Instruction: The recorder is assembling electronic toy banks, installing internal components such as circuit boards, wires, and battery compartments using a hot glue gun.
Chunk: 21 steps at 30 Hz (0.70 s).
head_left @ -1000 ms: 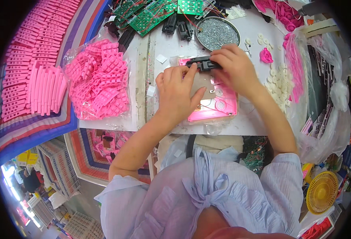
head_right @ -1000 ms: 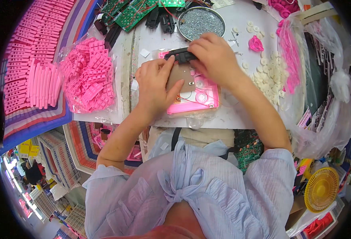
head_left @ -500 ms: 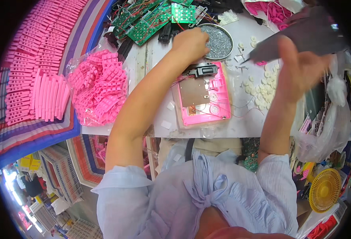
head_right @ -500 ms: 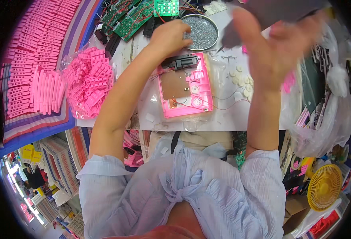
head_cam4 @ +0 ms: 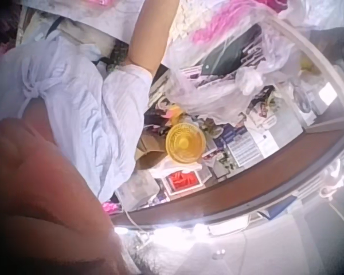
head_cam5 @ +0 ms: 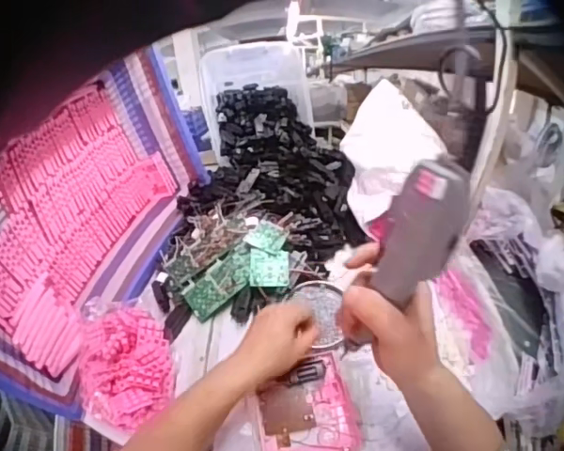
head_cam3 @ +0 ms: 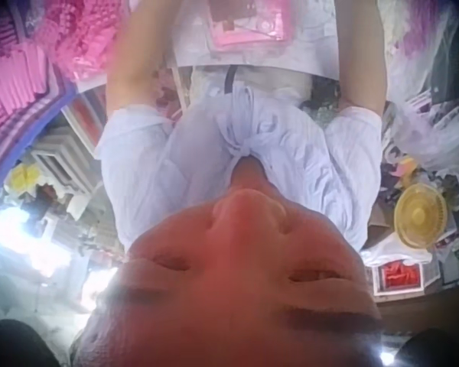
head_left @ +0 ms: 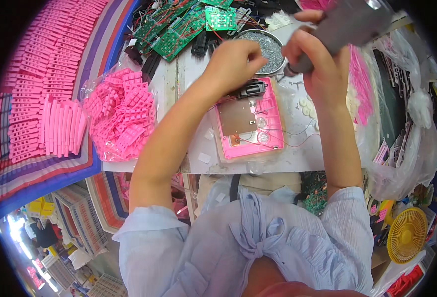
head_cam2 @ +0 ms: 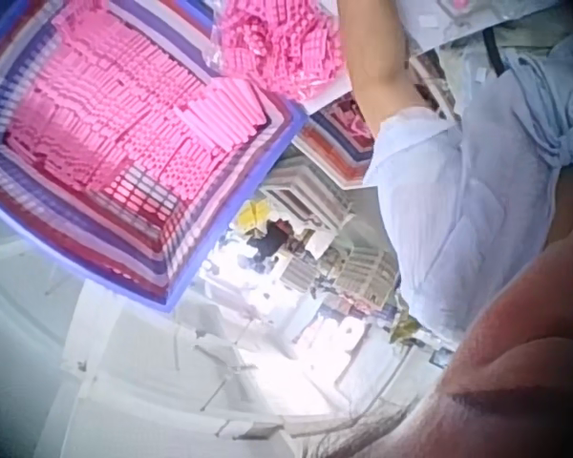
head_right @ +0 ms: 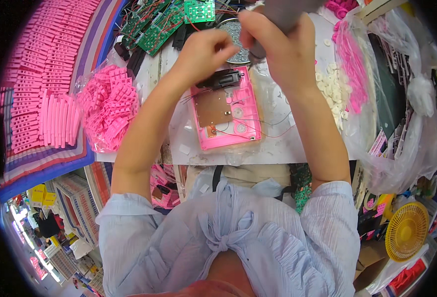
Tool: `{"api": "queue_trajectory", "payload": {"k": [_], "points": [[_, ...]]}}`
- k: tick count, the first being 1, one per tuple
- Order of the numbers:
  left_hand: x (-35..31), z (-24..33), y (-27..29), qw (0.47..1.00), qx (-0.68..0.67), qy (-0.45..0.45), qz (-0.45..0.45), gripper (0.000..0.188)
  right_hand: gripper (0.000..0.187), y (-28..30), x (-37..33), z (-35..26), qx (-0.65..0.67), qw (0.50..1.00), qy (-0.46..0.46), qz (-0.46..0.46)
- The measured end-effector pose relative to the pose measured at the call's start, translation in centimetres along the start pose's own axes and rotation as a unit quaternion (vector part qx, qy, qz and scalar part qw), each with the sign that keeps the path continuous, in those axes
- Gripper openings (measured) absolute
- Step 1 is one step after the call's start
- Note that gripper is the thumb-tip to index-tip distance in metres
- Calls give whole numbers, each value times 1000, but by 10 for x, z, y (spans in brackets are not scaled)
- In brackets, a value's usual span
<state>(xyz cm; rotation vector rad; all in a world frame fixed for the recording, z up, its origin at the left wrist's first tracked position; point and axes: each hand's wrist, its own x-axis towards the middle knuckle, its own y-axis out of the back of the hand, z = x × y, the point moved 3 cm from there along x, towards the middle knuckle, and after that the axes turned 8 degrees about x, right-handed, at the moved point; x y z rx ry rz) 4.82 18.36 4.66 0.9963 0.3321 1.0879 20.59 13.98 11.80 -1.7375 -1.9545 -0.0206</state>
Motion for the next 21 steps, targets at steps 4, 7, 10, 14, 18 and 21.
{"api": "queue_trajectory", "payload": {"k": [4, 7, 10, 14, 18, 21], "points": [[-59, 34, 2, 995, -54, -75, 30, 11, 31, 5, -26, -3, 170, 981, 15, -90], [-87, 36, -2, 990, -79, -66, 96, 9, 25, -12, -32, -4, 199, 968, 43, -149], [-92, 35, -4, 988, -136, -10, 69, 11, 26, -21, -35, -6, 168, 977, 19, -127], [-92, 35, -2, 993, -96, -7, 63, 15, 25, -21, -39, 0, 182, 978, 8, -105], [-83, 44, 6, 985, 59, -16, 162, 23, 23, -16, -30, 15, 226, 972, 21, -69], [-79, 27, -9, 982, 140, -11, 126, 27, 22, -3, -21, 34, 174, 982, 22, -69]]}}
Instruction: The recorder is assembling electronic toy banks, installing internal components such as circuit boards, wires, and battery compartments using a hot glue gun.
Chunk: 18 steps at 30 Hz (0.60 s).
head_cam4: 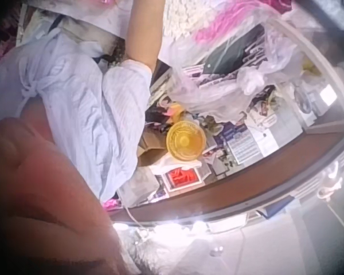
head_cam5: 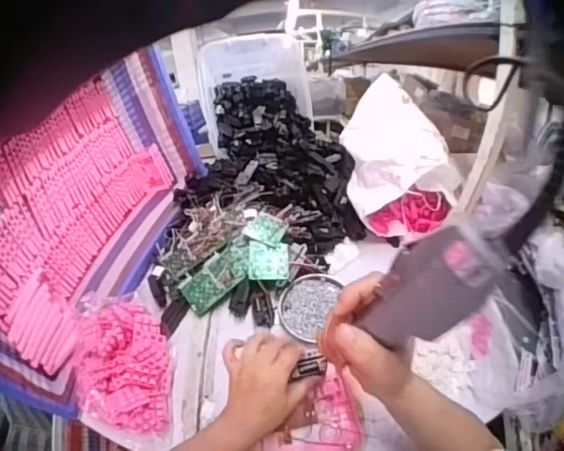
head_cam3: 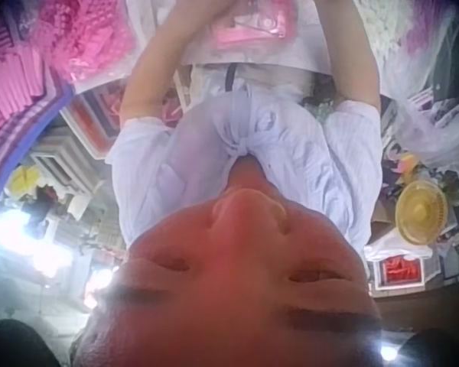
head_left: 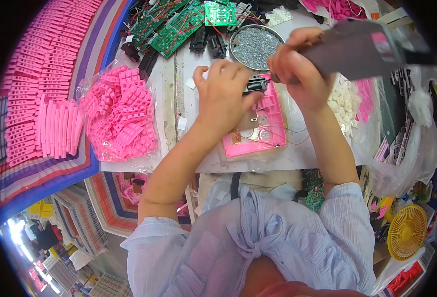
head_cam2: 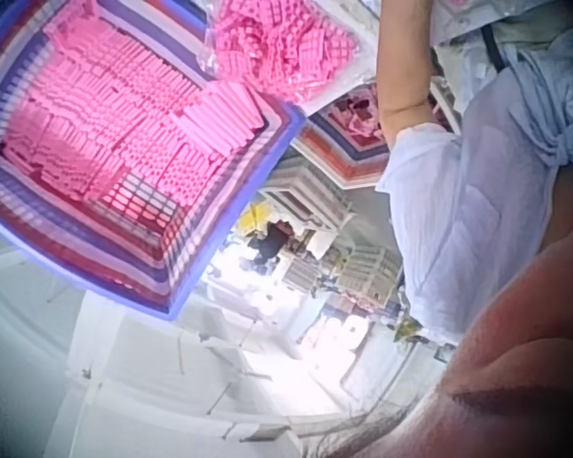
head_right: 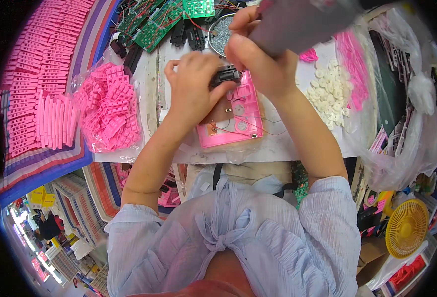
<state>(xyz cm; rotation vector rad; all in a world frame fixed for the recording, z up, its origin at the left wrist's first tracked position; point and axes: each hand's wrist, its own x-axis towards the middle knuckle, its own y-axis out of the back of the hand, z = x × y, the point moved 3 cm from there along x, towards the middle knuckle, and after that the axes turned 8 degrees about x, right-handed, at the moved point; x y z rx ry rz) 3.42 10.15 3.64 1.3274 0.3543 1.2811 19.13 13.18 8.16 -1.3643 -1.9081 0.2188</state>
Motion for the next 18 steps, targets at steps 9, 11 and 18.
{"api": "queue_trajectory", "payload": {"k": [9, 11, 18], "points": [[-3, -9, -11, 999, 5, -7, -36, 27, 12, 11, 5, 31, -171, 984, -22, 33], [0, -9, -12, 999, -3, -11, -37, 26, 11, 10, 5, 33, -186, 982, -15, 19], [9, -19, -15, 976, -164, 13, -144, 33, 24, 14, 26, 28, -123, 962, -205, -132]]}}
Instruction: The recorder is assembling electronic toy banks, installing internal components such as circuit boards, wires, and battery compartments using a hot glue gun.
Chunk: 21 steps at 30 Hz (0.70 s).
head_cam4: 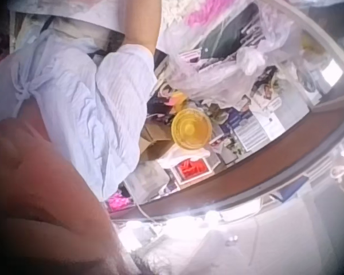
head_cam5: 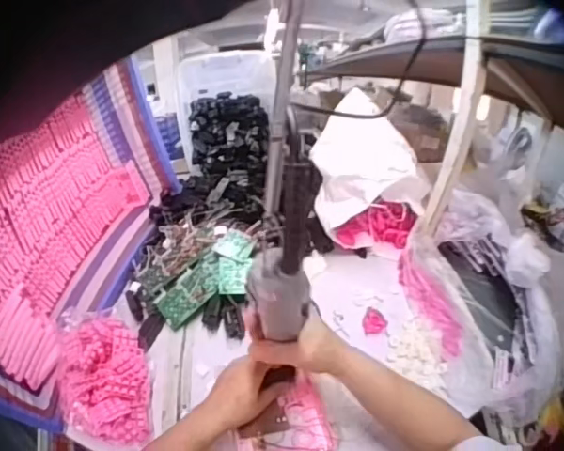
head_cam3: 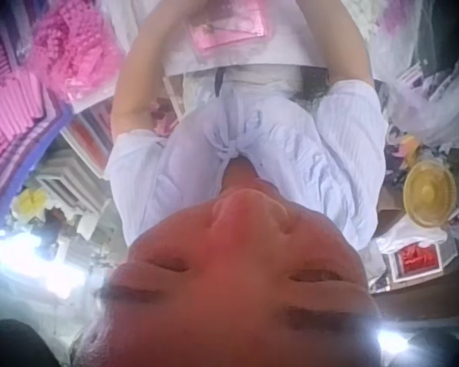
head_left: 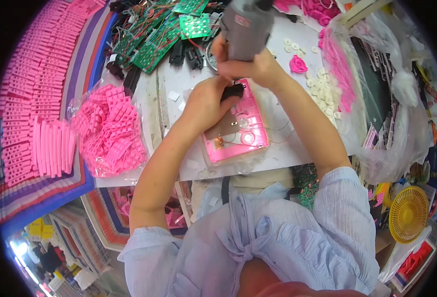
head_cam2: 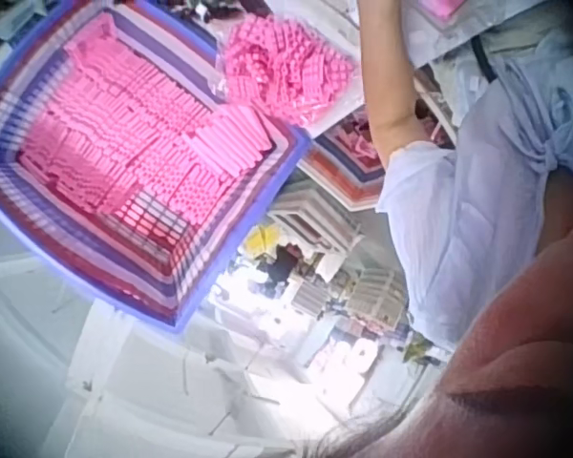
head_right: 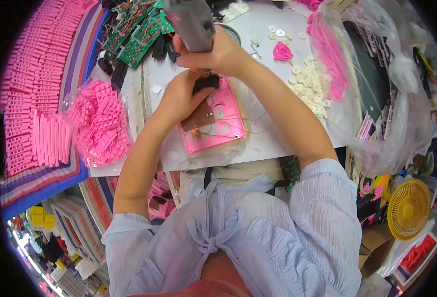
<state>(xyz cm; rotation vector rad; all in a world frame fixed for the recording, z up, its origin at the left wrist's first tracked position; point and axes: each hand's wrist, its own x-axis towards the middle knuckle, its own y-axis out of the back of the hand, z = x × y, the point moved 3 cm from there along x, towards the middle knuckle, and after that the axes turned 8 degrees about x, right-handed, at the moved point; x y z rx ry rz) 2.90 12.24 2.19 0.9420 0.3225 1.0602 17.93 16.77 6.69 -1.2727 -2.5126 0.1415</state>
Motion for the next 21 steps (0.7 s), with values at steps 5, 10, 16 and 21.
{"api": "queue_trajectory", "payload": {"k": [5, 10, 16, 21], "points": [[-33, 34, 69, 998, -7, -53, 41, 38, 49, 102, -42, -32, -202, 975, -38, 85], [-146, 59, 159, 947, 118, 39, -297, 46, 27, 163, -107, -43, -580, 730, -277, 232], [-181, 64, 153, 931, 117, 75, -336, 55, 18, 146, -117, -14, -623, 727, -186, 218], [-130, 52, 76, 994, 67, -46, -77, 56, 17, 29, -92, -18, -498, 865, -57, 11]]}}
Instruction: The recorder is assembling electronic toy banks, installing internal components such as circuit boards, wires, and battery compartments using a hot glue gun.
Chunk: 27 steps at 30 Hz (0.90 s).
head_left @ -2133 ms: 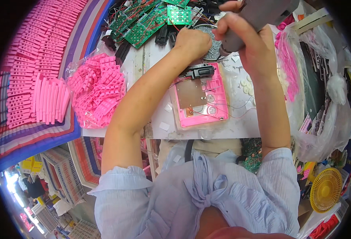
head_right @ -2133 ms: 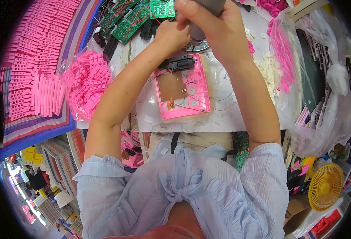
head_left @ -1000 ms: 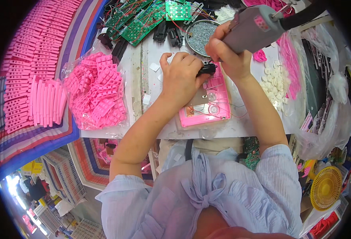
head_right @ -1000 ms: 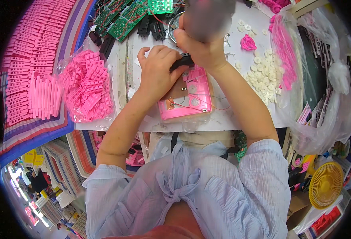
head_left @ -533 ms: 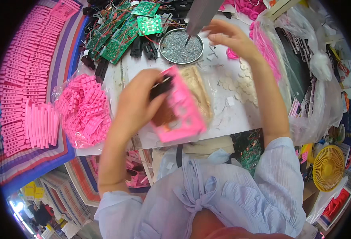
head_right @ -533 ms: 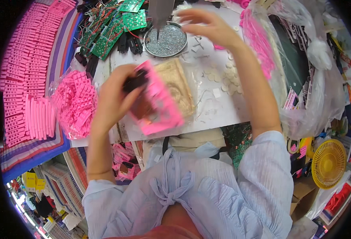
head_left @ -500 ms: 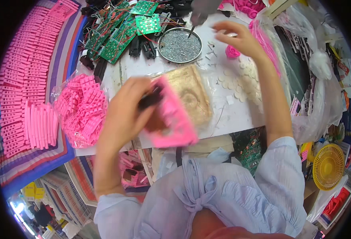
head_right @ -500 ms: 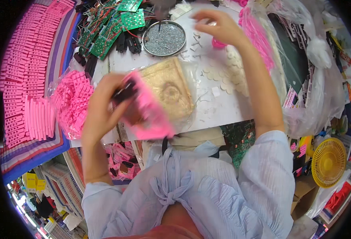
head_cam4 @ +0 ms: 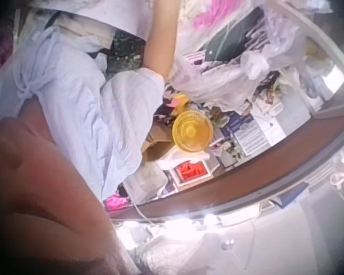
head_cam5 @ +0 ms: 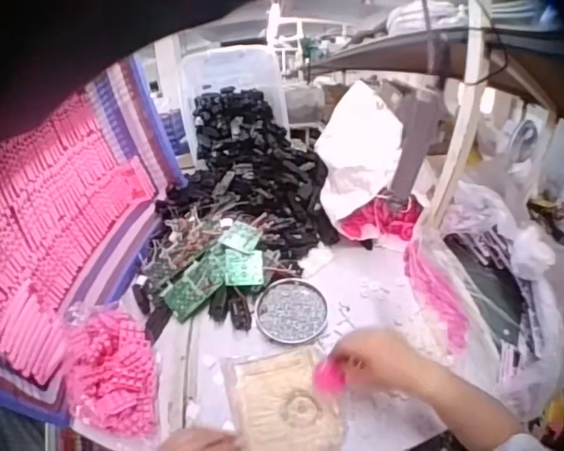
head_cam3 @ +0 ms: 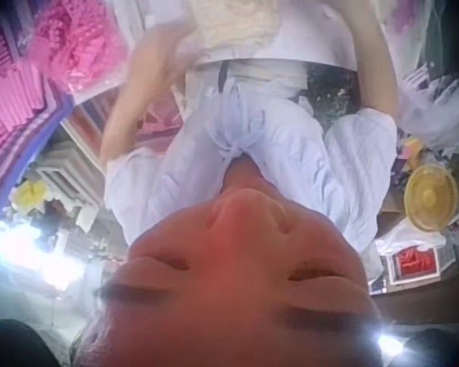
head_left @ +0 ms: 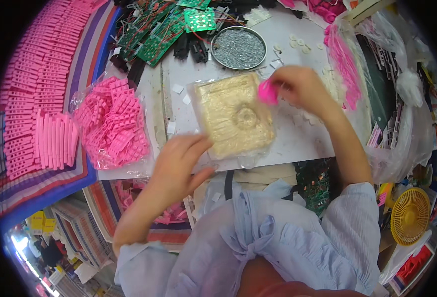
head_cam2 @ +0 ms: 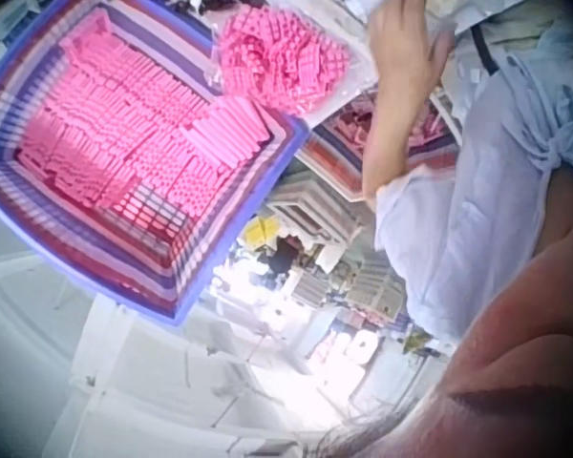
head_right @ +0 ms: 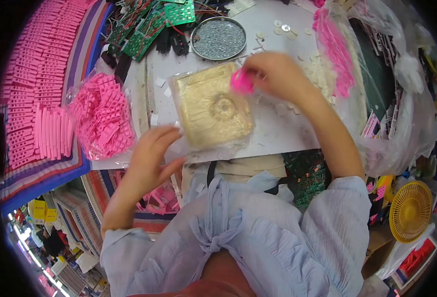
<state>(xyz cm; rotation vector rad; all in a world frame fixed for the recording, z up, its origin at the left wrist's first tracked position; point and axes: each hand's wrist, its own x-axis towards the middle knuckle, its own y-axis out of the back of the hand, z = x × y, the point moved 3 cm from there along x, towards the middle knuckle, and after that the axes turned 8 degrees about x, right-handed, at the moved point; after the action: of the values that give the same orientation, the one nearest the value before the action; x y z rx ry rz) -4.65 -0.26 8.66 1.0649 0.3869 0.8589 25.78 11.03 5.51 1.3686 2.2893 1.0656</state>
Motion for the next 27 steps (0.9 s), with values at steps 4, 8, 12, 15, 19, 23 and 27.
{"api": "queue_trajectory", "payload": {"k": [4, 8, 12, 15, 19, 23, 27], "points": [[53, 0, -62, 993, -12, -94, 75, 56, 12, -56, 0, -27, -163, 973, 151, -58], [50, -10, -97, 993, 92, -73, 24, 59, 15, -79, 7, -31, -152, 983, 91, -35], [54, -9, -101, 993, 86, -46, -62, 61, 19, -81, -10, -21, -161, 987, 22, -7], [39, -20, -80, 992, 103, -71, -20, 60, 21, -75, -3, -26, -114, 992, 24, -45], [32, -97, 55, 968, 119, 127, 180, 66, 29, -41, -2, -55, 7, 1000, -2, -8], [-60, -289, 234, 752, 390, 324, 422, 77, 28, -26, -18, -39, 41, 998, -51, -23], [-168, -410, 320, 695, 323, 608, 207, 84, 21, -26, -24, -32, 43, 999, -3, -26]]}}
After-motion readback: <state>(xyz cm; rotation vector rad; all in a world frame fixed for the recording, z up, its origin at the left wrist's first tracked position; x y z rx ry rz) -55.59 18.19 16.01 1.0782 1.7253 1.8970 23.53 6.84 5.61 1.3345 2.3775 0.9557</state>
